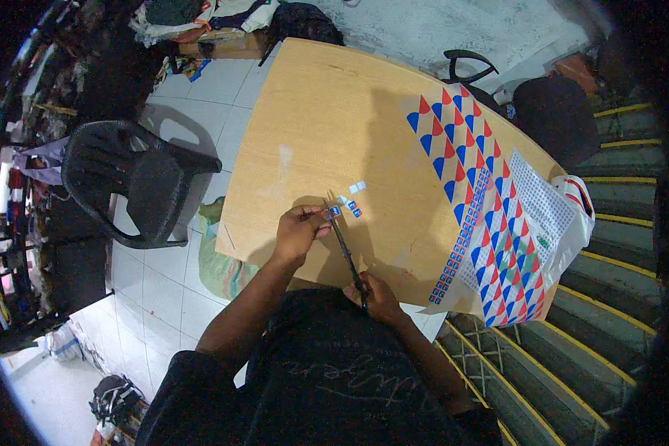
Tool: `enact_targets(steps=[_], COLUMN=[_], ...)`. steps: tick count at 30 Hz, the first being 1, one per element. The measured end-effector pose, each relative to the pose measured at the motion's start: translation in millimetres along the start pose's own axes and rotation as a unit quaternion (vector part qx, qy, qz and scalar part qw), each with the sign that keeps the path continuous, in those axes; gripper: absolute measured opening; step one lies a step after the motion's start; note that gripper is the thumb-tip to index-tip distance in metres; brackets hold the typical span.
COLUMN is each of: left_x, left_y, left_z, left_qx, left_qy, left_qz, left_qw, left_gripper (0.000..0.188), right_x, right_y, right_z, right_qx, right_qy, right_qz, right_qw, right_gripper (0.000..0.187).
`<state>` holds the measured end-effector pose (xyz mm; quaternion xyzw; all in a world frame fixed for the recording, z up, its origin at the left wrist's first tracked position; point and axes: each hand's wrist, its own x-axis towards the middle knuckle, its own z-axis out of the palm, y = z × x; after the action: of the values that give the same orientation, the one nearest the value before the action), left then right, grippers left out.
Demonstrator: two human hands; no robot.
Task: The person positions small labels on a heat press plate, uses shears to cut a strip of different labels into individual pieces, and places them back onto the press for heat transfer.
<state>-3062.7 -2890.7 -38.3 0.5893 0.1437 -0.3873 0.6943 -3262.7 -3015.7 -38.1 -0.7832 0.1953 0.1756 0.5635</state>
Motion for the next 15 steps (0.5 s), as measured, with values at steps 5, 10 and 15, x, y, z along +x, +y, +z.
enact_targets(steps=[5, 10, 15], left_x=[5, 7, 8], left_y=[-4, -9, -12], left_z=[-2, -6, -14], left_qx=[0.004, 0.001, 0.073], left_qy=[-0.004, 0.012, -0.020], left_qz=[-0.001, 0.001, 0.044], left_qw=[1.000, 1.000, 0.996], left_gripper=[0.018, 0.017, 0.012], right_x=[-2, 0, -4], right_y=[-3, -24, 26], right_z=[3, -3, 11], right_qx=[0.034, 0.020, -0.096], right_qy=[0.025, -0.014, 0.059], right_qz=[0.002, 0.051, -0.012], right_qw=[0.999, 0.998, 0.994], right_gripper=[0.033, 0.032, 0.031])
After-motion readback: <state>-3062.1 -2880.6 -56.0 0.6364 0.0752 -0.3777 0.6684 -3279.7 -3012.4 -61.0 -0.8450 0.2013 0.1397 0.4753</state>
